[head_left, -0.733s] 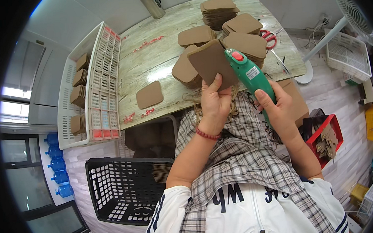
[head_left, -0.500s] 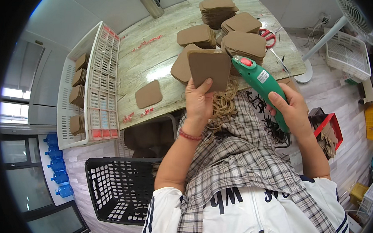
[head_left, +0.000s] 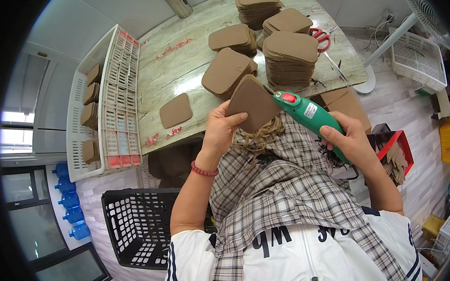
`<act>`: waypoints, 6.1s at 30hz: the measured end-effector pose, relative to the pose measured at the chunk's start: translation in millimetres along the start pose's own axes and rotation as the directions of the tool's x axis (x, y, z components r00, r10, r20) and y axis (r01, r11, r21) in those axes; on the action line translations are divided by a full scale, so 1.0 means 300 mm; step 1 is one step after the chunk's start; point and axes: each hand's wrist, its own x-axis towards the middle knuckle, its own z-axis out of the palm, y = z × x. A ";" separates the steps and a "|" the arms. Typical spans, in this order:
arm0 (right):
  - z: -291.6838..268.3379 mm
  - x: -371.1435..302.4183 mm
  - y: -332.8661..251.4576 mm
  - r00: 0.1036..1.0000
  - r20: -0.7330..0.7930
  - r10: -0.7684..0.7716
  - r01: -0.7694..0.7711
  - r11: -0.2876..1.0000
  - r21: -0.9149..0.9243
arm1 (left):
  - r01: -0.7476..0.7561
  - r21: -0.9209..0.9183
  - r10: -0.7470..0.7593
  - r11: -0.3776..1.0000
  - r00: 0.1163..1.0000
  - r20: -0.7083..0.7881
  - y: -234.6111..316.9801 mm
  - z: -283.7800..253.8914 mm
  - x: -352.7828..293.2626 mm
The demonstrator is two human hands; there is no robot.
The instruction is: The person uses a green rotary tool to smooth the edges of stacked brown cardboard pieces. They pick up each piece, run the tool along the perimeter, and place the finished piece into a black crate.
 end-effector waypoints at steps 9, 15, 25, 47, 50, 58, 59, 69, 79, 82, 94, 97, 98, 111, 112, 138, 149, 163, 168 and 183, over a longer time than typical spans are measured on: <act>0.028 0.028 0.005 0.999 0.034 0.019 -0.022 0.997 0.073 | 0.161 0.100 -0.163 0.982 0.986 0.016 0.009 -0.014 -0.043; 0.004 0.023 0.009 0.992 0.091 0.085 -0.092 0.993 0.076 | -0.072 0.349 0.111 0.934 0.989 -0.093 0.077 -0.035 -0.070; -0.003 0.033 -0.002 0.965 0.226 0.134 -0.137 0.991 0.000 | -0.098 0.193 0.124 0.976 0.984 -0.126 0.104 -0.070 -0.074; 0.103 0.104 0.107 0.985 0.107 0.138 -0.144 0.988 0.058 | -0.104 0.244 0.183 0.964 0.926 -0.331 0.154 -0.387 -0.095; 0.091 0.089 0.115 0.982 0.120 0.144 -0.150 0.988 0.044 | -0.157 0.305 0.304 0.939 0.794 -0.526 0.171 -0.677 -0.062; 0.094 0.081 0.146 0.987 0.074 0.143 -0.146 0.989 0.037 | -0.072 0.996 0.746 -0.054 0.660 0.088 0.110 -0.455 0.177; 0.097 0.082 0.148 0.985 0.061 0.160 -0.162 0.986 0.031 | -0.084 0.995 0.704 -0.059 0.703 0.101 0.105 -0.357 0.216; 0.108 0.081 0.140 0.996 0.029 0.082 -0.083 0.996 0.040 | -0.161 0.987 0.710 -0.014 0.694 0.123 0.087 -0.167 0.261; 0.115 0.085 0.057 0.999 -0.040 -0.022 0.025 0.997 0.070 | -0.533 0.038 0.503 0.845 0.770 -0.393 0.170 0.013 0.131; 0.137 0.091 0.028 0.993 -0.087 -0.080 0.087 0.993 0.078 | -0.550 -0.339 0.392 0.763 0.811 -0.435 0.126 0.069 0.110; 0.135 0.072 -0.004 0.989 -0.116 -0.095 0.109 0.987 0.120 | -0.521 -0.615 0.334 0.592 0.853 -0.401 0.033 0.146 0.165; 0.136 0.075 -0.011 0.987 -0.120 -0.104 0.120 0.983 0.137 | -0.507 -0.589 0.327 0.629 0.860 -0.391 0.023 0.164 0.154; 0.134 0.076 -0.013 0.987 -0.123 -0.105 0.122 0.984 0.133 | -0.507 -0.583 0.334 0.635 0.861 -0.384 0.015 0.167 0.151; 0.104 0.116 -0.049 0.987 -0.139 -0.081 0.099 0.986 0.134 | -0.373 -0.536 0.284 0.757 0.927 -0.244 -0.074 0.190 0.100; 0.102 0.119 -0.050 0.988 -0.134 -0.077 0.096 0.985 0.142 | -0.367 -0.526 0.285 0.767 0.930 -0.232 -0.081 0.184 0.097; 0.014 0.065 -0.013 0.994 0.106 0.040 -0.033 0.997 -0.068 | 0.108 0.195 -0.123 0.975 0.990 0.065 0.032 -0.034 -0.011; 0.008 0.076 0.008 0.983 0.161 0.087 -0.098 0.993 0.059 | 0.012 0.484 0.034 0.875 0.996 -0.086 0.115 -0.087 -0.039; 0.009 0.077 0.008 0.945 0.285 0.162 -0.166 0.986 -0.010 | -0.001 0.210 0.026 0.978 0.993 -0.117 0.113 -0.117 -0.073; 0.023 0.081 0.013 0.944 0.284 0.170 -0.162 0.986 -0.049 | 0.078 0.224 -0.064 0.971 0.996 -0.068 0.102 -0.075 -0.074; 0.109 0.123 0.008 0.924 0.359 0.129 -0.140 0.990 0.004 | 0.312 0.291 -0.332 0.905 0.943 0.022 0.084 -0.051 -0.078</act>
